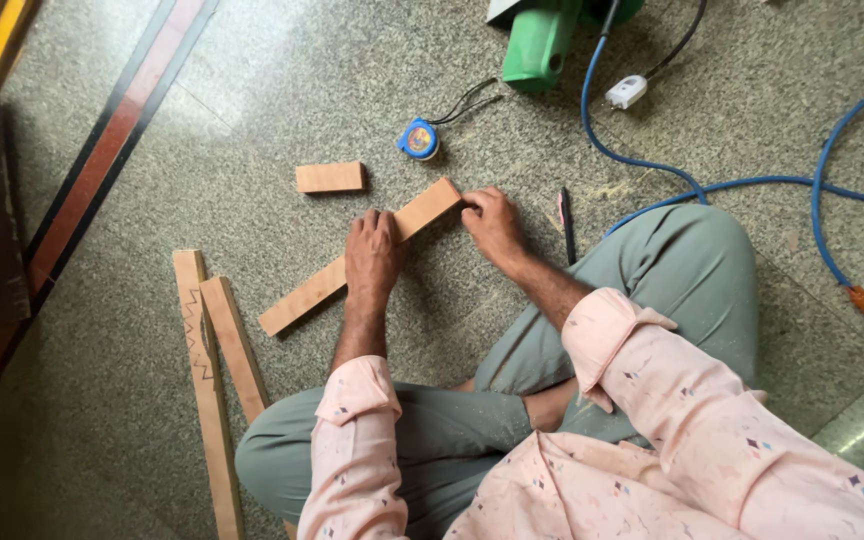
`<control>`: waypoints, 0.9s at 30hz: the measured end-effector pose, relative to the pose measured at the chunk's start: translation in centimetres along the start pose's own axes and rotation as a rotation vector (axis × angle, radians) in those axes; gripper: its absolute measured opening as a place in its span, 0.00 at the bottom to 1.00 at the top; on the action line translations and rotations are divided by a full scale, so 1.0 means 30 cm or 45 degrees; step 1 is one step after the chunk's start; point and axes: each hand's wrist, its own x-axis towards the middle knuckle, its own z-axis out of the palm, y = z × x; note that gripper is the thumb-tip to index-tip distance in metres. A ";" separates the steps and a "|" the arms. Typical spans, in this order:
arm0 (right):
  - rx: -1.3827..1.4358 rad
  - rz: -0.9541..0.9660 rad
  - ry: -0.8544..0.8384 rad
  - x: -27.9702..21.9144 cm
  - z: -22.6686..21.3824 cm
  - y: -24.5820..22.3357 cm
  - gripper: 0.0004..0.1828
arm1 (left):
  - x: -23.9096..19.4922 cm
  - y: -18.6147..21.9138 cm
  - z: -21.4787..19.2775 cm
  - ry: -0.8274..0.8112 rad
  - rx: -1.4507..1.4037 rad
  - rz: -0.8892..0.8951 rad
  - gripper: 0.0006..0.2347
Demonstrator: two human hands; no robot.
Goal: The person sits on the floor and uses a circular saw to cut wooden planks. They measure and mark the wood with a tape measure and pen, then cut the pieces to size and arrange them into a frame shape.
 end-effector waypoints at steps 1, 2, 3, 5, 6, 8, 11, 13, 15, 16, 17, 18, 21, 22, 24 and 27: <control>-0.066 -0.027 0.037 -0.003 -0.010 -0.016 0.17 | -0.002 -0.002 0.006 0.031 -0.023 0.004 0.16; -0.133 -0.054 0.074 -0.002 -0.024 -0.037 0.17 | -0.003 -0.006 0.012 0.063 -0.046 0.008 0.15; -0.203 -0.092 0.103 0.004 -0.040 -0.063 0.17 | -0.001 -0.008 0.020 0.087 -0.036 0.013 0.12; -0.425 -0.672 0.181 0.023 -0.082 -0.116 0.30 | -0.002 -0.018 0.039 0.136 -0.013 0.003 0.07; -0.524 -0.972 0.209 0.037 -0.102 -0.144 0.37 | -0.004 -0.025 0.050 0.162 -0.030 0.008 0.07; -0.674 -1.016 -0.041 0.065 -0.119 -0.191 0.38 | -0.014 -0.026 0.081 0.201 -0.063 0.028 0.08; -0.935 -0.950 -0.359 0.132 -0.124 -0.245 0.24 | -0.003 -0.041 0.109 0.267 -0.079 0.001 0.04; -1.005 -0.934 -0.477 0.148 -0.125 -0.257 0.16 | 0.001 -0.043 0.125 0.221 -0.039 -0.010 0.05; -0.954 -0.990 -0.527 0.158 -0.124 -0.259 0.12 | 0.007 -0.042 0.140 0.205 -0.017 -0.031 0.05; -0.957 -0.997 -0.544 0.157 -0.122 -0.254 0.14 | 0.006 -0.038 0.148 0.208 -0.012 -0.046 0.06; -0.960 -1.001 -0.555 0.160 -0.122 -0.254 0.15 | 0.010 -0.038 0.150 0.212 -0.005 -0.056 0.06; -0.963 -1.006 -0.566 0.165 -0.122 -0.256 0.17 | 0.015 -0.037 0.151 0.221 0.005 -0.065 0.07; -1.009 -0.963 -0.596 0.169 -0.118 -0.263 0.15 | 0.016 -0.029 0.150 0.205 0.026 -0.075 0.09; -1.025 -0.968 -0.611 0.178 -0.116 -0.273 0.16 | 0.021 -0.030 0.146 0.185 0.032 -0.082 0.09; -1.055 -0.970 -0.647 0.179 -0.113 -0.283 0.17 | 0.010 -0.017 0.151 0.159 0.041 -0.103 0.09; -1.126 -0.927 -0.642 0.175 -0.111 -0.300 0.16 | 0.014 0.003 0.165 0.178 0.077 -0.149 0.09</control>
